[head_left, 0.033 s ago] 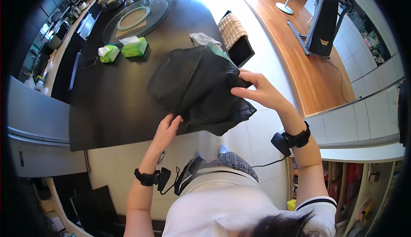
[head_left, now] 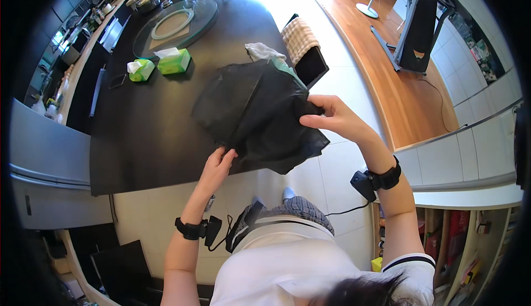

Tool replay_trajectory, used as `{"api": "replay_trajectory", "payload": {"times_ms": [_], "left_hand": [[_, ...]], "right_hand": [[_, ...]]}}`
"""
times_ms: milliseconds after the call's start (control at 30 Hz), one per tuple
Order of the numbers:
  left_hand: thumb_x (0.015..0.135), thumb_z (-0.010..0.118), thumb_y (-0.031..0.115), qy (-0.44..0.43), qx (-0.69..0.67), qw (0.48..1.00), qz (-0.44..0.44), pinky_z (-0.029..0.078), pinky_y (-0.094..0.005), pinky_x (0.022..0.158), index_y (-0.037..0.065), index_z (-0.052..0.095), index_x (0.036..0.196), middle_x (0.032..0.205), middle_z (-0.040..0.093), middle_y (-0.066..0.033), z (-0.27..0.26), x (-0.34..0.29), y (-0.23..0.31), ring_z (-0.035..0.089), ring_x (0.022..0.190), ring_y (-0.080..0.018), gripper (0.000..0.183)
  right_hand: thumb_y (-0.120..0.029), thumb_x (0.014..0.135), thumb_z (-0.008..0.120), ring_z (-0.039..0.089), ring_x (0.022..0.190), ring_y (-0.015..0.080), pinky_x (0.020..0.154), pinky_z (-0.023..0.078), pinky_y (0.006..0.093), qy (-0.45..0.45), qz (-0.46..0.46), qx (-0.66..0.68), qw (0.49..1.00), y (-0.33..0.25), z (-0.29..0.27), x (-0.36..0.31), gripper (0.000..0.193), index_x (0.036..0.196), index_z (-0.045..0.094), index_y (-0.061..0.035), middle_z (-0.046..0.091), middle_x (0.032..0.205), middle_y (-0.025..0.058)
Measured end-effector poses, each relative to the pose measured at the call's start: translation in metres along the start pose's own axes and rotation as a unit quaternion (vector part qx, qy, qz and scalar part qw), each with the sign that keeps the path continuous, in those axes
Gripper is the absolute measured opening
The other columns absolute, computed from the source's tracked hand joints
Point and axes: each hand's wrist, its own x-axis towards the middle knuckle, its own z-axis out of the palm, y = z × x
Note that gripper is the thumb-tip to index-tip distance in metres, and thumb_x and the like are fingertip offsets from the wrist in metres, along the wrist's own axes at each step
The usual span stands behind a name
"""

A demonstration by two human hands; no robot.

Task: The person folds an umbrella by hand on a table, smoothing down the fabric panels and then wrapping the velcro strap around the body of the umbrella.

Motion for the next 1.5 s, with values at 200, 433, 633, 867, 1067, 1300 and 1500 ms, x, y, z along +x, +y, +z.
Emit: {"api": "replay_trajectory", "payload": {"times_ms": [200,433,633,867,1067,1300,1500], "left_hand": [[0.091,0.05,0.026,0.029,-0.008,0.999,-0.02,0.034,-0.0225,0.05,0.0,0.056,0.09,0.064,0.046,0.0007,0.005,0.005,-0.011,0.042,0.055,-0.0059,0.027],[0.09,0.05,0.025,0.072,0.097,0.992,0.033,0.043,-0.0308,0.07,-0.005,0.053,0.095,0.077,0.058,-0.0124,0.01,0.007,-0.019,0.054,0.073,-0.0188,0.031],[0.088,0.054,0.026,0.074,0.116,0.989,0.063,0.039,-0.0263,0.058,-0.003,0.055,0.093,0.071,0.052,-0.0033,0.024,0.003,-0.007,0.046,0.064,-0.0105,0.03],[0.082,0.06,0.032,0.039,0.107,0.991,0.069,0.042,-0.0289,0.069,-0.007,0.053,0.097,0.08,0.058,-0.0111,0.03,-0.004,0.003,0.051,0.073,-0.0149,0.042],[0.086,0.053,0.032,0.036,0.116,0.991,0.056,0.044,-0.0337,0.081,-0.005,0.054,0.107,0.099,0.062,-0.0198,0.032,0.0,0.001,0.06,0.093,-0.0257,0.042],[0.093,0.045,0.028,0.044,0.022,0.998,0.047,0.031,-0.0226,0.048,0.0,0.057,0.088,0.06,0.042,0.0028,0.035,0.01,-0.022,0.037,0.052,-0.0054,0.031],[0.093,0.044,0.027,0.109,0.085,0.986,0.094,0.034,-0.0269,0.051,-0.001,0.056,0.087,0.062,0.046,-0.0019,0.037,0.003,-0.005,0.042,0.055,-0.0101,0.031]], "right_hand": [[-0.025,0.079,0.068,0.049,0.102,0.0129,0.089,0.039,0.0266,-0.095,0.163,0.018,0.982,0.002,-0.005,0.003,0.053,0.12,0.049,0.0039,0.055,0.114,0.0065],[-0.031,0.079,0.068,0.053,0.102,0.0124,0.09,0.042,0.0246,-0.083,0.157,0.169,0.969,0.02,0.001,0.002,0.06,0.123,0.046,0.0042,0.056,0.114,0.0084],[-0.037,0.083,0.062,0.057,0.095,0.012,0.082,0.047,0.0231,-0.08,0.262,0.222,0.936,0.026,0.014,0.017,0.058,0.12,0.046,0.0046,0.057,0.111,0.009],[-0.047,0.086,0.053,0.061,0.087,0.0146,0.077,0.049,0.0242,-0.048,0.282,0.238,0.928,0.012,0.019,0.03,0.056,0.111,0.055,0.0028,0.061,0.104,0.0116],[-0.041,0.085,0.057,0.061,0.088,0.0139,0.077,0.049,0.0252,-0.046,0.263,0.231,0.936,0.022,0.014,0.031,0.052,0.114,0.053,0.0016,0.06,0.106,0.0102],[-0.031,0.084,0.061,0.053,0.096,0.0149,0.08,0.044,0.0272,0.226,-0.003,-0.053,0.973,0.021,-0.002,0.029,0.045,0.117,0.05,-0.0021,0.056,0.105,0.0091],[-0.034,0.09,0.048,0.052,0.061,0.0095,0.056,0.04,0.0239,0.154,-0.001,0.061,0.986,0.039,0.033,-0.075,0.039,0.071,0.058,-0.0016,0.058,0.068,0.0036]]}}
